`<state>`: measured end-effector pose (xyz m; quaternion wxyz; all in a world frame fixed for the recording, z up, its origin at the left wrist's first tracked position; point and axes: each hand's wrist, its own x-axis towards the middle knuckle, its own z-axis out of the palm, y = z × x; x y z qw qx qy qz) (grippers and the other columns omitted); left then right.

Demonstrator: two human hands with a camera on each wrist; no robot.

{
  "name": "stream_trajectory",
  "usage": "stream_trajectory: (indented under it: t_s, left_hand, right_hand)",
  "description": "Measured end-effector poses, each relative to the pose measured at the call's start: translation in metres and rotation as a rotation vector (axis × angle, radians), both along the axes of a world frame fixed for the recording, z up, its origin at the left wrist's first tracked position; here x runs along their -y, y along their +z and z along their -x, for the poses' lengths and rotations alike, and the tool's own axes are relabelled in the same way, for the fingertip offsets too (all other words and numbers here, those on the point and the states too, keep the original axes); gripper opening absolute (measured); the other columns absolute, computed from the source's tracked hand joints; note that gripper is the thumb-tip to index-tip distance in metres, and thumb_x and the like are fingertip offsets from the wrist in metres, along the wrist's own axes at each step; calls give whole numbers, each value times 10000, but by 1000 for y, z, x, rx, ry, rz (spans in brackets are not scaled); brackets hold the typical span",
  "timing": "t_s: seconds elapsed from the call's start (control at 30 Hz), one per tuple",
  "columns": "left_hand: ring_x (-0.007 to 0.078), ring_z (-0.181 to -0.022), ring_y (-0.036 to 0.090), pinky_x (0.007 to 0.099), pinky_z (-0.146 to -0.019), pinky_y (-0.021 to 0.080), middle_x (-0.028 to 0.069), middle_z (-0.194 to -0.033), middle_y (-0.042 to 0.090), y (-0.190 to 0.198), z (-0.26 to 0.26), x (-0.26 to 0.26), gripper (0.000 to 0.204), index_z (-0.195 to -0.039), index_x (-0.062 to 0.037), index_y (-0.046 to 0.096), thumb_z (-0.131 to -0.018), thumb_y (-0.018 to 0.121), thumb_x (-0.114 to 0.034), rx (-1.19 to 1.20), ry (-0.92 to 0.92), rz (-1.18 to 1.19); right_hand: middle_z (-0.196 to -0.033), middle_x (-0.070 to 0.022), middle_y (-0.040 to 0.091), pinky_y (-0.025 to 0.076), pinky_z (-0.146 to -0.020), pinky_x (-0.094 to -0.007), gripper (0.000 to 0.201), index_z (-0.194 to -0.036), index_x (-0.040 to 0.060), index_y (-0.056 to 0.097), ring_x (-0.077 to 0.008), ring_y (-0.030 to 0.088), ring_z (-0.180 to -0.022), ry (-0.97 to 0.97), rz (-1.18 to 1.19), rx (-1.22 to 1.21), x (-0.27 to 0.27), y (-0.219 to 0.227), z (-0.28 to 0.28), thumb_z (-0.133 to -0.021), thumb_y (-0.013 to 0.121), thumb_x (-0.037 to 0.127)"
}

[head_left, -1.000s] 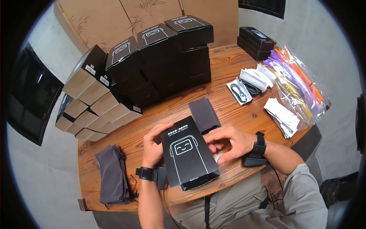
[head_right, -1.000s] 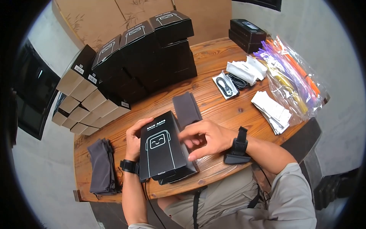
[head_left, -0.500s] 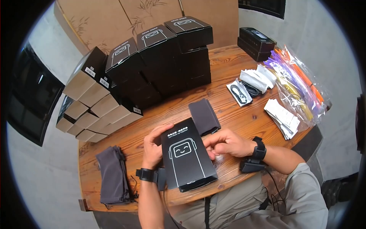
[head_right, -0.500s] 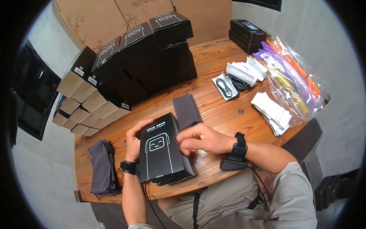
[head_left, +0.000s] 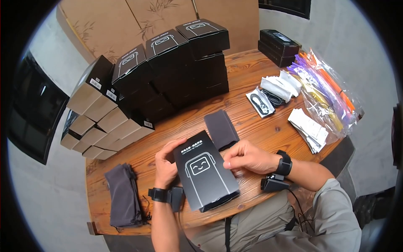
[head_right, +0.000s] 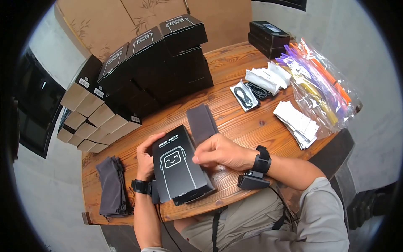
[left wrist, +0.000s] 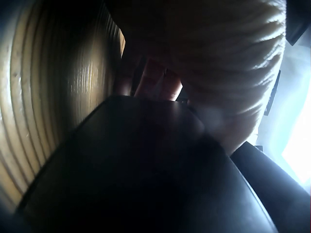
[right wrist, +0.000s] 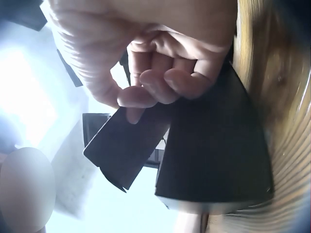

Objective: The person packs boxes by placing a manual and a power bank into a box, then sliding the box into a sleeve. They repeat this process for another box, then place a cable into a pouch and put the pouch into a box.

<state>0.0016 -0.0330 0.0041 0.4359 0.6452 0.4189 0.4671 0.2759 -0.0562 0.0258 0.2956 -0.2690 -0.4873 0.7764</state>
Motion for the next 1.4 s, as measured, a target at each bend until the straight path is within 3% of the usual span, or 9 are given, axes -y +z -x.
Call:
stream_trajectory:
  t_s: [0.27,0.67,0.77,0.83,0.97,1.07,1.2,1.23,1.4]
  left_hand:
    - [186,-1144,564,296,-1006,415,95,-1213,610,-2,1,-4,425,-1180,-11,661,-764,743,-52,-78,56,-116]
    - [262,-1303,453,368,-1099,332,142,-1389,478,3,4,-4,601,-1295,-42,578,-709,701,-83,-95,-82,-159]
    - [245,-1314,447,362,-1101,329,141,-1400,479,2,4,-5,576,-1299,-20,568,-753,684,-165,-110,-64,-178]
    - [241,-1311,449,363,-1098,335,141,-1398,481,3,2,-3,557,-1294,-18,572,-772,683,-181,-16,-57,-118]
    - [207,-1275,470,343,-1057,391,116,-1379,465,2,6,-5,500,-1267,-11,585,-768,603,-16,75,-63,-89]
    - [220,-1279,469,350,-1061,383,125,-1379,472,2,5,-5,497,-1265,-11,588,-770,589,-49,43,-67,-102]
    - [248,-1303,448,367,-1087,341,142,-1392,473,2,8,-6,513,-1267,-14,595,-768,560,-128,46,-92,-99]
    - [254,-1309,441,370,-1096,326,146,-1395,473,2,9,-7,524,-1269,-16,596,-765,555,-151,43,-99,-105]
    - [266,-1331,414,373,-1123,274,154,-1406,471,-1,11,-8,531,-1268,-21,605,-786,554,-237,179,-132,-59]
  right_hand:
    - [-687,17,580,386,-549,-201,189,-866,2,690,-42,493,-605,-152,-55,59,-5,10,-6,-925,633,172]
    - [-740,40,612,405,-589,-185,210,-899,8,702,-18,516,-663,-254,-195,164,-15,3,-7,-952,607,188]
    - [-726,44,606,417,-604,-187,203,-928,5,703,-20,520,-659,-277,-228,185,-12,5,-6,-953,612,185]
    - [-790,37,605,428,-636,-188,202,-1044,8,674,-23,531,-705,-268,-204,177,-11,8,-8,-926,651,170]
    - [-988,8,576,444,-707,-195,518,-1289,35,553,-43,536,-845,-231,-344,-49,-7,7,-10,-832,762,160]
    - [-1106,-9,521,448,-750,-209,756,-1404,73,446,-65,516,-929,-184,-582,-10,-5,8,-14,-754,823,155]
    - [-1103,-16,495,437,-756,-220,541,-1241,107,633,-81,500,-875,-106,-890,160,-9,10,-17,-738,826,154]
    - [-1094,-14,489,431,-756,-220,427,-1144,104,689,-83,490,-850,-107,-838,178,-7,14,-17,-741,820,152]
    - [-1116,-40,477,435,-824,-263,406,-1127,97,683,-130,494,-916,-74,-879,222,-8,13,-16,-737,789,141]
